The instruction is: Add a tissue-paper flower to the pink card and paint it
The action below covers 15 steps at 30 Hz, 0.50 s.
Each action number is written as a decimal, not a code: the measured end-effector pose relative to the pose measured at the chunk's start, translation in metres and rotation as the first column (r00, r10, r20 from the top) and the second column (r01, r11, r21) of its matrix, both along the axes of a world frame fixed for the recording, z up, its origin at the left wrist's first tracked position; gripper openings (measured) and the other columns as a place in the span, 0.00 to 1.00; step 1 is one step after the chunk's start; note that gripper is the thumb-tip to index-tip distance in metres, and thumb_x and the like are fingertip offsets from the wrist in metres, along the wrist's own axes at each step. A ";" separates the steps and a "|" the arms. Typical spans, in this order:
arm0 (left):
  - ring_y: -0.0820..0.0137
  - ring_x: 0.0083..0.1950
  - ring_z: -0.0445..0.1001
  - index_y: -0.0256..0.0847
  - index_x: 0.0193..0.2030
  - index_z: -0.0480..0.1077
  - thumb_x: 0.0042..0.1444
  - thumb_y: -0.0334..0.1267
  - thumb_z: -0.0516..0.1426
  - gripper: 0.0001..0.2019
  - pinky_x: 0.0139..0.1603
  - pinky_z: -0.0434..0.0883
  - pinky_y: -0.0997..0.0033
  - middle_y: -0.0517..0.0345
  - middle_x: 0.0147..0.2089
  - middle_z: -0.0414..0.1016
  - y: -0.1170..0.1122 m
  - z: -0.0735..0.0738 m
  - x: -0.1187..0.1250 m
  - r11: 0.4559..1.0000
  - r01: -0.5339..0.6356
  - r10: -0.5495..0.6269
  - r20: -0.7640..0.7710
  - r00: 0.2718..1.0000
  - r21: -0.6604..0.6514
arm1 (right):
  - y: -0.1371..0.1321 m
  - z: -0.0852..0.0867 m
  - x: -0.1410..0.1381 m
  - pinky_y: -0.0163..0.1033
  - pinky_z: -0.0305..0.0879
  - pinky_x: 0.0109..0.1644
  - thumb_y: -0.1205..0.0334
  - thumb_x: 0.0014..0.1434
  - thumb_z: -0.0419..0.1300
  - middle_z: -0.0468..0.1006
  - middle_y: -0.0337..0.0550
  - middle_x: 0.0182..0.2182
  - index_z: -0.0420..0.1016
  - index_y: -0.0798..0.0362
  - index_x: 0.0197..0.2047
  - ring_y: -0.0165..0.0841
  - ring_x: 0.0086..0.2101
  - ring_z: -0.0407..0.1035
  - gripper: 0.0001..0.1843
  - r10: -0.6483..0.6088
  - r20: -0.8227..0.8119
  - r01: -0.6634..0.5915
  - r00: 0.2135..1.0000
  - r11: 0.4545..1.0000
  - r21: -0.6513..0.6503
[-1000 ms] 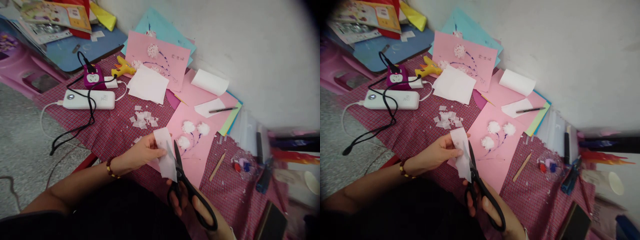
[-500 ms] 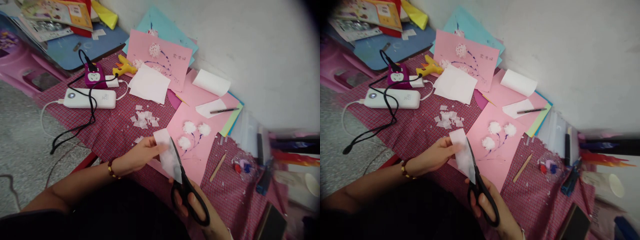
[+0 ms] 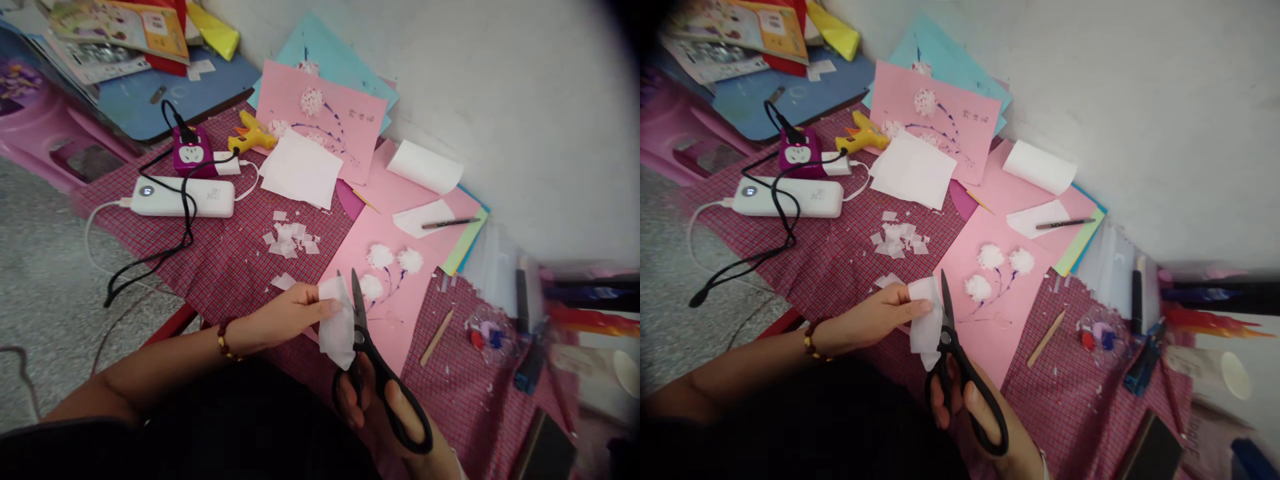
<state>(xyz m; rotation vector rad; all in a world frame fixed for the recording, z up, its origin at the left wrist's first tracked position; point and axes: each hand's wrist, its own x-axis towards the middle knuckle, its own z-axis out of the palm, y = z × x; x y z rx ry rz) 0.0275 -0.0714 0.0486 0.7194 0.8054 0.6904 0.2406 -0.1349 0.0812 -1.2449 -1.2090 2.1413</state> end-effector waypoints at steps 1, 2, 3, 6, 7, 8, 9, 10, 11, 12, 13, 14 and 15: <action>0.73 0.31 0.75 0.34 0.34 0.75 0.58 0.50 0.60 0.18 0.35 0.73 0.74 0.54 0.32 0.79 -0.001 0.000 0.000 1.000 0.009 -0.009 -0.002 1.000 0.001 | 0.000 -0.002 0.000 0.41 0.58 0.29 0.24 0.56 0.45 0.67 0.40 0.26 0.67 0.47 0.40 0.32 0.24 0.59 0.34 0.004 -0.011 -0.004 1.000 1.000 0.005; 0.72 0.31 0.75 0.34 0.33 0.75 0.58 0.51 0.59 0.18 0.35 0.73 0.74 0.53 0.32 0.79 -0.001 0.000 0.000 1.000 0.019 -0.019 -0.005 1.000 0.001 | 0.000 -0.004 0.000 0.40 0.56 0.28 0.25 0.56 0.46 0.66 0.39 0.24 0.67 0.48 0.39 0.31 0.23 0.57 0.33 0.005 -0.028 -0.005 1.000 1.000 -0.001; 0.72 0.31 0.75 0.34 0.32 0.75 0.58 0.51 0.59 0.19 0.35 0.73 0.74 0.53 0.31 0.79 -0.001 0.000 0.000 1.000 0.027 -0.027 -0.012 1.000 0.002 | 0.000 -0.006 0.001 0.39 0.53 0.27 0.26 0.58 0.47 0.64 0.37 0.22 0.67 0.49 0.38 0.30 0.22 0.55 0.32 0.007 -0.044 -0.008 0.999 1.000 -0.009; 0.72 0.31 0.75 0.33 0.30 0.75 0.59 0.51 0.59 0.19 0.34 0.72 0.75 0.53 0.31 0.79 -0.002 0.000 0.000 0.999 0.035 -0.034 -0.038 0.999 0.014 | 0.002 -0.006 0.000 0.37 0.48 0.25 0.30 0.60 0.49 0.60 0.34 0.19 0.68 0.50 0.36 0.28 0.20 0.52 0.29 0.020 -0.061 -0.019 0.998 1.000 0.006; 0.73 0.31 0.75 0.33 0.30 0.75 0.58 0.50 0.59 0.18 0.35 0.72 0.75 0.53 0.31 0.79 -0.001 0.001 0.000 1.000 0.021 -0.021 -0.036 0.999 0.018 | 0.003 -0.004 -0.001 0.37 0.50 0.26 0.30 0.60 0.49 0.62 0.35 0.20 0.69 0.50 0.37 0.28 0.21 0.54 0.30 0.016 -0.063 -0.016 0.998 1.000 0.007; 0.73 0.31 0.75 0.34 0.31 0.75 0.58 0.49 0.60 0.17 0.35 0.72 0.76 0.54 0.31 0.79 -0.001 0.001 0.000 1.000 -0.004 0.005 -0.020 1.000 0.017 | 0.004 0.000 -0.001 0.38 0.53 0.28 0.29 0.59 0.50 0.65 0.38 0.22 0.70 0.49 0.38 0.30 0.23 0.57 0.30 0.012 -0.065 -0.012 0.998 1.000 0.006; 0.73 0.31 0.75 0.34 0.32 0.75 0.57 0.48 0.61 0.16 0.35 0.72 0.76 0.55 0.31 0.79 0.001 0.002 -0.001 0.999 -0.041 0.041 0.005 0.999 0.008 | 0.005 0.005 -0.001 0.39 0.56 0.31 0.28 0.58 0.51 0.68 0.40 0.26 0.71 0.49 0.40 0.32 0.25 0.60 0.31 0.008 -0.065 -0.008 0.998 1.000 0.000; 0.74 0.31 0.74 0.34 0.33 0.75 0.55 0.47 0.62 0.15 0.34 0.72 0.76 0.55 0.31 0.78 0.002 0.003 -0.002 0.996 -0.090 0.090 0.033 0.995 -0.009 | 0.005 0.010 0.001 0.41 0.58 0.34 0.28 0.58 0.51 0.70 0.43 0.29 0.72 0.48 0.42 0.34 0.28 0.62 0.31 0.005 -0.057 -0.005 0.998 1.000 -0.010; 0.74 0.30 0.74 0.34 0.33 0.75 0.53 0.47 0.64 0.15 0.33 0.71 0.76 0.56 0.31 0.78 0.004 0.005 -0.004 0.988 -0.148 0.149 0.054 0.987 -0.034 | 0.005 0.014 0.003 0.42 0.60 0.37 0.28 0.58 0.52 0.71 0.45 0.32 0.72 0.47 0.46 0.35 0.31 0.64 0.31 0.000 -0.041 -0.001 0.999 1.000 -0.018; 0.74 0.29 0.74 0.34 0.33 0.74 0.52 0.46 0.65 0.15 0.32 0.71 0.76 0.56 0.31 0.78 0.007 0.007 -0.006 0.977 -0.204 0.208 0.065 0.976 -0.062 | 0.004 0.017 0.006 0.43 0.61 0.39 0.29 0.58 0.52 0.72 0.46 0.35 0.72 0.46 0.50 0.37 0.33 0.65 0.32 -0.004 -0.017 0.004 1.000 1.000 -0.017; 0.74 0.28 0.74 0.35 0.33 0.73 0.50 0.46 0.66 0.15 0.31 0.71 0.75 0.57 0.30 0.77 0.009 0.009 -0.009 0.963 -0.255 0.262 0.069 0.963 -0.090 | 0.003 0.019 0.011 0.44 0.61 0.41 0.29 0.58 0.52 0.72 0.46 0.36 0.71 0.45 0.54 0.37 0.34 0.66 0.33 -0.005 0.011 0.005 1.000 1.000 -0.010; 0.73 0.27 0.73 0.35 0.33 0.72 0.48 0.45 0.67 0.15 0.31 0.72 0.74 0.58 0.29 0.77 0.012 0.011 -0.013 0.950 -0.291 0.299 0.063 0.952 -0.109 | 0.003 0.019 0.016 0.45 0.61 0.42 0.30 0.58 0.53 0.72 0.46 0.37 0.69 0.44 0.57 0.37 0.35 0.66 0.34 -0.007 0.034 0.007 0.999 1.000 -0.003; 0.73 0.27 0.73 0.36 0.33 0.70 0.46 0.44 0.68 0.16 0.30 0.72 0.74 0.59 0.28 0.76 0.014 0.014 -0.018 0.944 -0.311 0.318 0.049 0.947 -0.114 | 0.002 0.018 0.021 0.45 0.61 0.43 0.30 0.58 0.53 0.72 0.45 0.37 0.68 0.44 0.59 0.37 0.35 0.66 0.35 -0.009 0.054 0.008 0.999 1.000 0.008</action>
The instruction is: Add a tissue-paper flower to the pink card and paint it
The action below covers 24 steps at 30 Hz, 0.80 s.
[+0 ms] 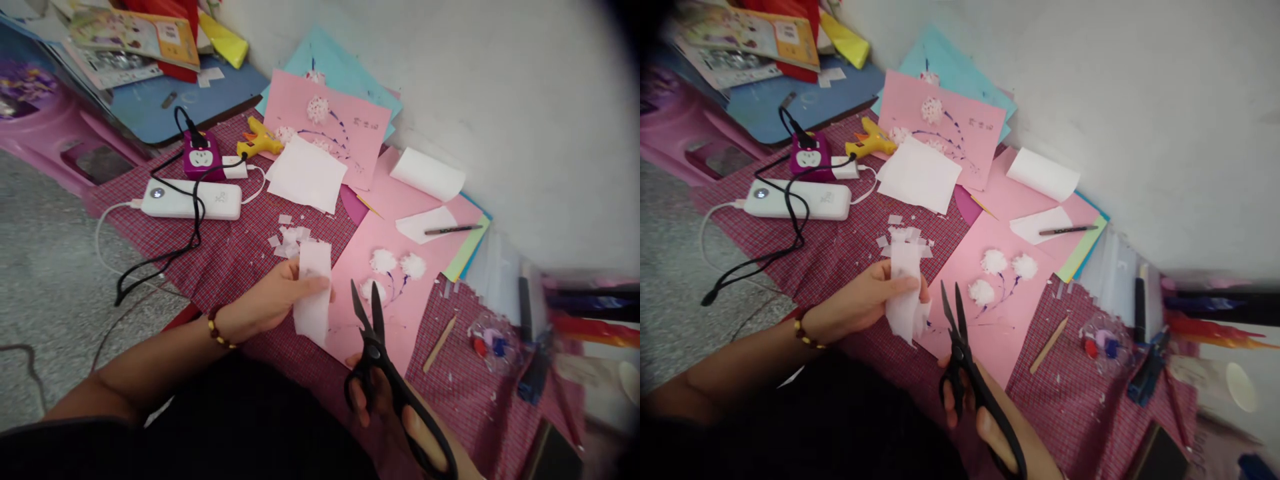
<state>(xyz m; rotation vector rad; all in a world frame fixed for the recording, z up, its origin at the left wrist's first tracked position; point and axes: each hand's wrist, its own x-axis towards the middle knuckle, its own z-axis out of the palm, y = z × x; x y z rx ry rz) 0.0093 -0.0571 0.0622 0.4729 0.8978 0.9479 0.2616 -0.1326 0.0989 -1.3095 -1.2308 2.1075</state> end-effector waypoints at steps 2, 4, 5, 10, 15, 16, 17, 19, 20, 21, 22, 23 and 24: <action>0.74 0.26 0.72 0.37 0.35 0.69 0.46 0.40 0.68 0.15 0.30 0.71 0.75 0.62 0.27 0.74 0.004 0.005 -0.010 0.999 0.033 -0.032 -0.043 0.999 0.009 | 0.002 -0.005 0.009 0.44 0.62 0.43 0.31 0.58 0.54 0.72 0.45 0.38 0.66 0.44 0.61 0.37 0.35 0.65 0.36 0.066 0.025 -0.067 0.997 0.997 0.025; 0.75 0.27 0.71 0.37 0.39 0.69 0.47 0.36 0.66 0.14 0.30 0.70 0.76 0.63 0.29 0.74 0.008 0.011 -0.020 0.990 0.141 -0.138 -0.110 0.984 0.023 | 0.008 -0.010 0.015 0.42 0.63 0.41 0.34 0.60 0.55 0.71 0.45 0.38 0.65 0.45 0.62 0.36 0.36 0.65 0.34 0.184 0.072 -0.188 0.980 0.981 0.053; 0.75 0.28 0.71 0.37 0.41 0.69 0.48 0.34 0.65 0.14 0.30 0.69 0.76 0.63 0.31 0.75 0.010 0.014 -0.025 0.977 0.212 -0.206 -0.150 0.967 0.024 | 0.012 -0.012 0.015 0.42 0.63 0.41 0.35 0.61 0.55 0.70 0.45 0.38 0.65 0.46 0.62 0.36 0.36 0.64 0.33 0.240 0.109 -0.248 0.965 0.967 0.064; 0.74 0.30 0.71 0.37 0.42 0.69 0.48 0.31 0.63 0.13 0.30 0.66 0.78 0.62 0.35 0.74 0.026 0.026 -0.036 0.888 0.453 -0.398 -0.369 0.840 0.073 | 0.036 -0.006 0.000 0.41 0.64 0.41 0.39 0.62 0.55 0.71 0.46 0.40 0.66 0.48 0.58 0.37 0.38 0.65 0.29 0.335 0.222 -0.369 0.915 0.920 0.132; 0.74 0.33 0.71 0.38 0.58 0.66 0.48 0.31 0.61 0.28 0.31 0.65 0.79 0.61 0.38 0.75 0.048 0.031 -0.036 0.804 0.577 -0.441 -0.511 0.738 0.140 | 0.059 -0.002 -0.018 0.42 0.66 0.43 0.41 0.63 0.56 0.73 0.47 0.42 0.64 0.50 0.60 0.37 0.38 0.67 0.29 0.342 0.271 -0.407 0.900 0.883 0.236; 0.74 0.32 0.71 0.38 0.61 0.65 0.48 0.32 0.62 0.30 0.30 0.65 0.79 0.60 0.38 0.75 0.052 0.031 -0.036 0.794 0.591 -0.446 -0.525 0.725 0.140 | 0.063 -0.003 -0.020 0.41 0.66 0.41 0.41 0.63 0.56 0.73 0.47 0.41 0.64 0.50 0.60 0.37 0.37 0.67 0.29 0.346 0.267 -0.410 0.900 0.879 0.242; 0.73 0.32 0.71 0.38 0.62 0.64 0.47 0.32 0.62 0.32 0.30 0.66 0.78 0.60 0.39 0.75 0.056 0.030 -0.036 0.789 0.598 -0.450 -0.532 0.717 0.139 | 0.067 -0.004 -0.022 0.41 0.66 0.40 0.40 0.63 0.56 0.73 0.47 0.40 0.65 0.50 0.59 0.36 0.36 0.66 0.29 0.348 0.261 -0.411 0.900 0.877 0.247; 0.72 0.33 0.72 0.37 0.61 0.65 0.45 0.32 0.63 0.32 0.31 0.67 0.77 0.58 0.40 0.75 0.062 0.029 -0.038 0.786 0.601 -0.450 -0.531 0.718 0.146 | 0.074 -0.006 -0.024 0.41 0.65 0.39 0.41 0.63 0.56 0.73 0.47 0.40 0.66 0.50 0.58 0.36 0.36 0.66 0.28 0.339 0.259 -0.403 0.905 0.878 0.260; 0.72 0.34 0.73 0.36 0.59 0.66 0.44 0.32 0.63 0.32 0.32 0.68 0.76 0.58 0.40 0.75 0.064 0.029 -0.038 0.786 0.600 -0.449 -0.528 0.721 0.151 | 0.076 -0.008 -0.024 0.41 0.65 0.39 0.41 0.63 0.56 0.73 0.46 0.40 0.66 0.50 0.57 0.36 0.36 0.65 0.27 0.331 0.266 -0.398 0.906 0.878 0.265; 0.71 0.35 0.73 0.36 0.58 0.67 0.44 0.31 0.63 0.30 0.33 0.69 0.76 0.57 0.40 0.75 0.066 0.028 -0.039 0.785 0.599 -0.448 -0.524 0.724 0.157 | 0.078 -0.009 -0.024 0.41 0.65 0.39 0.41 0.63 0.56 0.72 0.46 0.39 0.66 0.50 0.57 0.36 0.36 0.65 0.27 0.325 0.274 -0.397 0.905 0.878 0.267; 0.70 0.35 0.74 0.36 0.56 0.69 0.44 0.31 0.62 0.28 0.33 0.69 0.75 0.56 0.41 0.75 0.067 0.028 -0.040 0.783 0.599 -0.447 -0.520 0.728 0.166 | 0.080 -0.009 -0.024 0.41 0.65 0.40 0.41 0.63 0.56 0.72 0.46 0.39 0.66 0.50 0.56 0.36 0.36 0.65 0.26 0.323 0.280 -0.396 0.904 0.879 0.266; 0.70 0.36 0.74 0.36 0.54 0.70 0.44 0.31 0.62 0.26 0.33 0.69 0.75 0.56 0.41 0.75 0.069 0.028 -0.041 0.780 0.601 -0.445 -0.521 0.728 0.174 | 0.082 -0.010 -0.024 0.42 0.65 0.40 0.41 0.63 0.56 0.72 0.46 0.39 0.66 0.51 0.56 0.36 0.37 0.65 0.26 0.323 0.280 -0.396 0.904 0.880 0.263; 0.69 0.36 0.74 0.36 0.53 0.70 0.45 0.32 0.62 0.25 0.33 0.69 0.75 0.55 0.41 0.76 0.070 0.028 -0.041 0.776 0.605 -0.446 -0.525 0.725 0.177 | 0.083 -0.010 -0.025 0.42 0.65 0.41 0.41 0.63 0.56 0.72 0.46 0.39 0.66 0.50 0.55 0.37 0.37 0.65 0.26 0.326 0.275 -0.397 0.904 0.880 0.260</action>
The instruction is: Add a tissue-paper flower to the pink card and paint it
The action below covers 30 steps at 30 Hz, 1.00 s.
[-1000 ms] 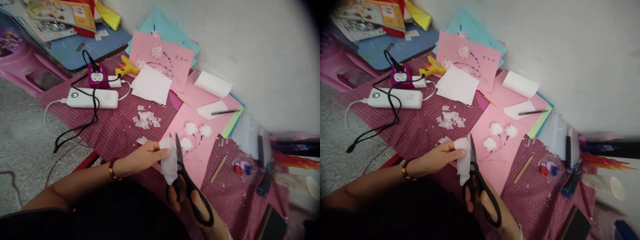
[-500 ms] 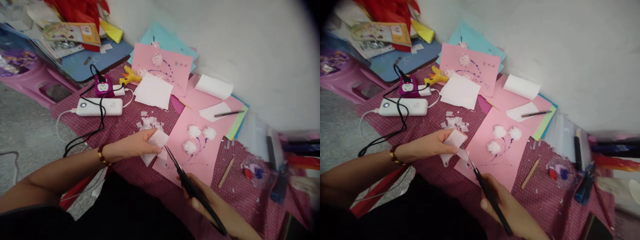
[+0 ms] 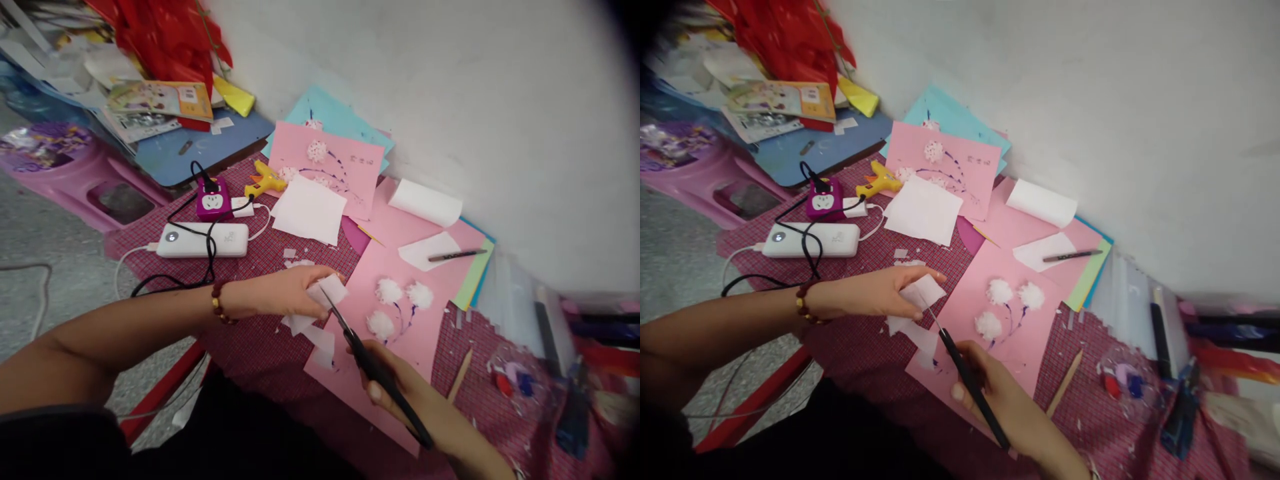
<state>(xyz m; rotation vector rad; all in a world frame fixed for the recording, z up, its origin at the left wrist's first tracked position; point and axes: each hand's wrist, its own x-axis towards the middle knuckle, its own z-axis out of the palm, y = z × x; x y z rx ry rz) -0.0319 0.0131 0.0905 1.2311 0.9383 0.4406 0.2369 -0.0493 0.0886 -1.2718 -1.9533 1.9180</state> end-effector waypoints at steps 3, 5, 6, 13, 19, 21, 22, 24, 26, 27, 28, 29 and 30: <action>0.69 0.36 0.74 0.37 0.52 0.71 0.45 0.32 0.62 0.23 0.33 0.68 0.75 0.56 0.40 0.77 0.005 0.000 0.001 0.999 0.026 -0.025 -0.029 0.999 0.029 | 0.005 -0.001 -0.001 0.41 0.64 0.40 0.41 0.63 0.56 0.71 0.45 0.38 0.67 0.51 0.53 0.36 0.36 0.65 0.25 0.008 -0.015 -0.008 1.000 1.000 -0.002; 0.68 0.37 0.74 0.37 0.51 0.72 0.45 0.32 0.62 0.23 0.34 0.68 0.75 0.56 0.41 0.77 0.010 0.000 0.003 0.997 0.042 -0.038 -0.069 0.997 0.061 | 0.008 -0.003 -0.003 0.39 0.62 0.37 0.41 0.63 0.56 0.69 0.42 0.34 0.68 0.51 0.51 0.33 0.33 0.63 0.24 0.003 -0.016 -0.003 1.000 1.000 -0.009; 0.68 0.38 0.74 0.37 0.51 0.73 0.44 0.31 0.63 0.23 0.36 0.68 0.75 0.55 0.41 0.77 0.012 -0.001 0.004 0.996 0.046 -0.040 -0.083 0.996 0.077 | 0.010 -0.005 -0.003 0.38 0.61 0.35 0.41 0.63 0.57 0.67 0.40 0.32 0.68 0.51 0.50 0.31 0.31 0.61 0.24 -0.005 -0.015 0.005 1.000 1.000 -0.022; 0.69 0.39 0.75 0.43 0.70 0.55 0.43 0.38 0.68 0.46 0.37 0.69 0.75 0.53 0.46 0.78 0.018 -0.013 -0.002 0.963 -0.190 0.203 0.055 0.978 -0.189 | 0.020 -0.014 -0.001 0.32 0.51 0.24 0.35 0.59 0.58 0.59 0.32 0.26 0.66 0.54 0.48 0.24 0.21 0.54 0.30 -0.118 -0.044 0.107 0.992 0.973 -0.207; 0.76 0.24 0.70 0.34 0.32 0.76 0.44 0.40 0.68 0.12 0.26 0.65 0.78 0.57 0.29 0.76 0.008 -0.025 -0.019 0.870 -0.209 0.268 0.073 0.961 -0.446 | 0.028 -0.014 -0.002 0.34 0.55 0.28 0.37 0.63 0.55 0.61 0.34 0.27 0.65 0.55 0.49 0.26 0.24 0.57 0.27 -0.119 -0.054 0.110 0.991 0.983 -0.145; 0.76 0.23 0.68 0.35 0.30 0.75 0.44 0.40 0.67 0.11 0.25 0.64 0.78 0.59 0.26 0.75 0.007 -0.024 -0.020 0.877 -0.242 0.293 0.062 0.954 -0.415 | 0.029 -0.014 0.000 0.37 0.60 0.33 0.37 0.65 0.51 0.65 0.39 0.31 0.65 0.54 0.52 0.29 0.29 0.61 0.28 -0.087 -0.079 0.079 0.993 0.992 -0.099; 0.76 0.23 0.68 0.35 0.30 0.75 0.44 0.39 0.67 0.11 0.25 0.65 0.78 0.59 0.26 0.76 0.007 -0.023 -0.020 0.881 -0.265 0.312 0.060 0.948 -0.392 | 0.029 -0.014 0.001 0.39 0.61 0.36 0.37 0.65 0.50 0.67 0.41 0.34 0.64 0.53 0.55 0.31 0.31 0.62 0.29 -0.082 -0.094 0.074 0.992 0.994 -0.083; 0.76 0.24 0.69 0.35 0.30 0.75 0.44 0.39 0.67 0.10 0.26 0.65 0.79 0.58 0.27 0.76 0.010 -0.019 -0.019 0.888 -0.299 0.341 0.065 0.938 -0.350 | 0.027 -0.015 0.006 0.41 0.63 0.41 0.37 0.66 0.47 0.68 0.44 0.37 0.62 0.52 0.59 0.33 0.34 0.64 0.30 -0.101 -0.127 0.090 0.987 0.992 -0.086; 0.76 0.25 0.70 0.34 0.33 0.76 0.45 0.39 0.67 0.11 0.26 0.65 0.79 0.58 0.29 0.77 0.014 -0.015 -0.019 0.894 -0.317 0.360 0.087 0.929 -0.317 | 0.024 -0.017 0.011 0.42 0.63 0.41 0.37 0.66 0.47 0.69 0.45 0.38 0.61 0.51 0.61 0.34 0.35 0.65 0.31 -0.108 -0.159 0.090 0.981 0.989 -0.116; 0.77 0.25 0.70 0.34 0.35 0.76 0.46 0.40 0.67 0.12 0.27 0.65 0.79 0.57 0.29 0.77 0.017 -0.013 -0.019 0.895 -0.327 0.371 0.100 0.923 -0.304 | 0.023 -0.019 0.014 0.42 0.64 0.41 0.37 0.66 0.48 0.69 0.45 0.38 0.62 0.51 0.61 0.34 0.36 0.65 0.31 -0.098 -0.165 0.077 0.981 0.989 -0.128; 0.77 0.25 0.70 0.34 0.37 0.76 0.47 0.40 0.66 0.13 0.27 0.66 0.78 0.57 0.30 0.77 0.019 -0.012 -0.019 0.895 -0.336 0.380 0.107 0.919 -0.293 | 0.021 -0.021 0.016 0.42 0.64 0.41 0.37 0.66 0.48 0.70 0.46 0.39 0.62 0.50 0.61 0.34 0.36 0.65 0.30 -0.083 -0.162 0.061 0.983 0.989 -0.135; 0.77 0.24 0.69 0.34 0.38 0.76 0.47 0.40 0.66 0.13 0.27 0.66 0.78 0.57 0.30 0.77 0.020 -0.010 -0.019 0.895 -0.343 0.386 0.107 0.916 -0.285 | 0.020 -0.022 0.018 0.42 0.64 0.41 0.38 0.66 0.49 0.70 0.46 0.39 0.63 0.50 0.60 0.34 0.36 0.65 0.30 -0.064 -0.156 0.042 0.986 0.990 -0.138; 0.77 0.24 0.69 0.34 0.38 0.76 0.48 0.40 0.66 0.13 0.26 0.65 0.78 0.58 0.29 0.76 0.021 -0.010 -0.018 0.896 -0.345 0.385 0.102 0.917 -0.278 | 0.019 -0.023 0.018 0.41 0.64 0.41 0.38 0.66 0.49 0.70 0.46 0.39 0.64 0.51 0.60 0.34 0.36 0.65 0.30 -0.047 -0.149 0.026 0.988 0.990 -0.139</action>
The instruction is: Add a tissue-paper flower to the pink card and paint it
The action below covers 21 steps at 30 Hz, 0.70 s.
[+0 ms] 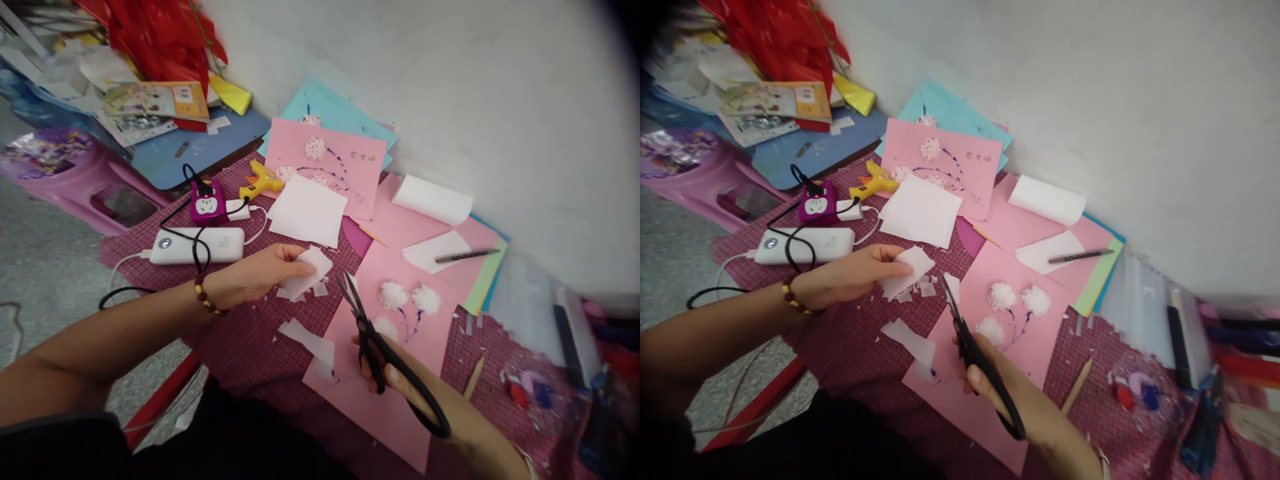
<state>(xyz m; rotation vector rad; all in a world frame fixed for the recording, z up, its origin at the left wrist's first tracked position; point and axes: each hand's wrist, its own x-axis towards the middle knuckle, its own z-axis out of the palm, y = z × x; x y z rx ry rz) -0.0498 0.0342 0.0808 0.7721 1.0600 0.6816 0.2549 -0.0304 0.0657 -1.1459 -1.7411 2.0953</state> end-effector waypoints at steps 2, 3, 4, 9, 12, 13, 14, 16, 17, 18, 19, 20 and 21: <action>0.78 0.24 0.68 0.34 0.36 0.76 0.48 0.40 0.66 0.12 0.25 0.63 0.79 0.59 0.28 0.75 0.000 0.000 0.003 1.000 0.023 -0.023 -0.026 0.999 0.003 | 0.001 0.000 -0.003 0.42 0.64 0.41 0.38 0.66 0.50 0.70 0.46 0.39 0.65 0.51 0.58 0.35 0.36 0.65 0.29 0.024 0.021 -0.024 0.999 1.000 -0.001; 0.78 0.23 0.67 0.34 0.34 0.76 0.48 0.40 0.66 0.11 0.25 0.62 0.79 0.59 0.27 0.75 -0.001 -0.001 0.005 0.999 0.046 -0.046 -0.040 0.998 0.007 | 0.002 0.001 -0.006 0.42 0.64 0.41 0.38 0.65 0.51 0.70 0.46 0.38 0.66 0.51 0.57 0.34 0.36 0.64 0.28 0.032 0.026 -0.032 0.999 0.999 0.004; 0.78 0.23 0.67 0.34 0.32 0.75 0.48 0.40 0.65 0.10 0.25 0.62 0.79 0.59 0.27 0.74 -0.002 -0.003 0.007 0.997 0.070 -0.069 -0.053 0.996 0.011 | 0.004 0.002 -0.009 0.41 0.64 0.41 0.37 0.65 0.51 0.70 0.45 0.37 0.67 0.52 0.54 0.34 0.36 0.64 0.28 0.041 0.029 -0.041 0.999 0.999 0.011; 0.76 0.24 0.68 0.35 0.35 0.76 0.48 0.41 0.64 0.11 0.26 0.62 0.77 0.58 0.28 0.75 -0.006 -0.015 0.012 0.991 0.130 -0.130 -0.068 0.989 -0.004 | 0.016 0.012 -0.026 0.41 0.62 0.40 0.33 0.62 0.50 0.68 0.43 0.35 0.67 0.52 0.47 0.33 0.34 0.62 0.29 0.081 0.053 -0.082 0.995 0.996 0.019; 0.76 0.24 0.66 0.34 0.35 0.76 0.49 0.41 0.63 0.11 0.26 0.60 0.76 0.58 0.27 0.74 -0.006 -0.019 0.013 0.991 0.134 -0.132 -0.074 0.988 0.016 | 0.018 0.016 -0.031 0.42 0.62 0.40 0.33 0.62 0.51 0.68 0.45 0.36 0.66 0.52 0.46 0.35 0.35 0.63 0.29 0.089 0.062 -0.090 0.994 0.996 0.026; 0.76 0.23 0.66 0.34 0.34 0.76 0.49 0.40 0.63 0.10 0.25 0.60 0.76 0.58 0.26 0.74 -0.006 -0.019 0.013 0.991 0.133 -0.131 -0.077 0.988 0.025 | 0.018 0.016 -0.032 0.42 0.61 0.40 0.32 0.62 0.51 0.68 0.45 0.35 0.66 0.52 0.45 0.35 0.35 0.62 0.29 0.092 0.064 -0.094 0.994 0.995 0.033; 0.76 0.23 0.66 0.34 0.33 0.76 0.50 0.40 0.63 0.10 0.25 0.60 0.76 0.58 0.26 0.73 -0.005 -0.018 0.013 0.991 0.128 -0.126 -0.075 0.989 0.032 | 0.018 0.017 -0.032 0.42 0.61 0.40 0.32 0.62 0.50 0.68 0.45 0.35 0.67 0.52 0.44 0.35 0.35 0.62 0.29 0.094 0.070 -0.097 0.993 0.994 0.039; 0.76 0.23 0.66 0.34 0.32 0.76 0.49 0.39 0.63 0.09 0.25 0.60 0.77 0.59 0.26 0.73 -0.004 -0.011 0.011 0.995 0.097 -0.095 -0.048 0.994 0.035 | 0.017 0.016 -0.031 0.42 0.60 0.40 0.32 0.62 0.50 0.67 0.45 0.35 0.67 0.52 0.44 0.35 0.35 0.62 0.29 0.090 0.084 -0.094 0.992 0.995 0.044; 0.77 0.24 0.67 0.34 0.32 0.76 0.49 0.39 0.63 0.09 0.25 0.61 0.77 0.59 0.26 0.74 -0.002 -0.007 0.009 0.997 0.064 -0.064 -0.021 0.998 0.033 | 0.017 0.016 -0.029 0.42 0.60 0.40 0.32 0.62 0.50 0.67 0.45 0.35 0.67 0.52 0.45 0.35 0.35 0.62 0.30 0.080 0.091 -0.084 0.993 0.996 0.044; 0.77 0.24 0.67 0.34 0.33 0.75 0.49 0.39 0.64 0.09 0.25 0.62 0.77 0.59 0.27 0.74 -0.001 -0.002 0.007 0.999 0.016 -0.016 0.011 1.000 0.031 | 0.016 0.015 -0.027 0.42 0.60 0.40 0.32 0.62 0.50 0.67 0.45 0.36 0.66 0.52 0.46 0.35 0.35 0.62 0.30 0.070 0.096 -0.074 0.993 0.996 0.040; 0.77 0.24 0.68 0.35 0.34 0.75 0.48 0.38 0.64 0.09 0.25 0.63 0.78 0.59 0.28 0.75 0.001 0.004 0.005 0.999 -0.042 0.041 0.043 0.998 0.029 | 0.015 0.014 -0.025 0.42 0.61 0.41 0.32 0.62 0.50 0.68 0.44 0.36 0.66 0.52 0.49 0.35 0.35 0.62 0.31 0.064 0.094 -0.067 0.994 0.997 0.033; 0.77 0.24 0.68 0.35 0.34 0.75 0.48 0.38 0.65 0.09 0.25 0.63 0.78 0.60 0.28 0.75 0.003 0.008 0.003 0.995 -0.098 0.096 0.071 0.993 0.027 | 0.014 0.012 -0.023 0.43 0.61 0.41 0.32 0.62 0.50 0.68 0.44 0.36 0.65 0.52 0.52 0.35 0.36 0.62 0.32 0.064 0.078 -0.067 0.995 0.997 0.027; 0.78 0.23 0.68 0.35 0.34 0.75 0.47 0.37 0.65 0.09 0.24 0.63 0.79 0.61 0.27 0.75 0.005 0.012 0.001 0.990 -0.138 0.135 0.093 0.986 0.021 | 0.013 0.010 -0.021 0.43 0.61 0.42 0.32 0.62 0.50 0.68 0.44 0.37 0.65 0.52 0.54 0.36 0.36 0.62 0.33 0.072 0.050 -0.073 0.996 0.997 0.022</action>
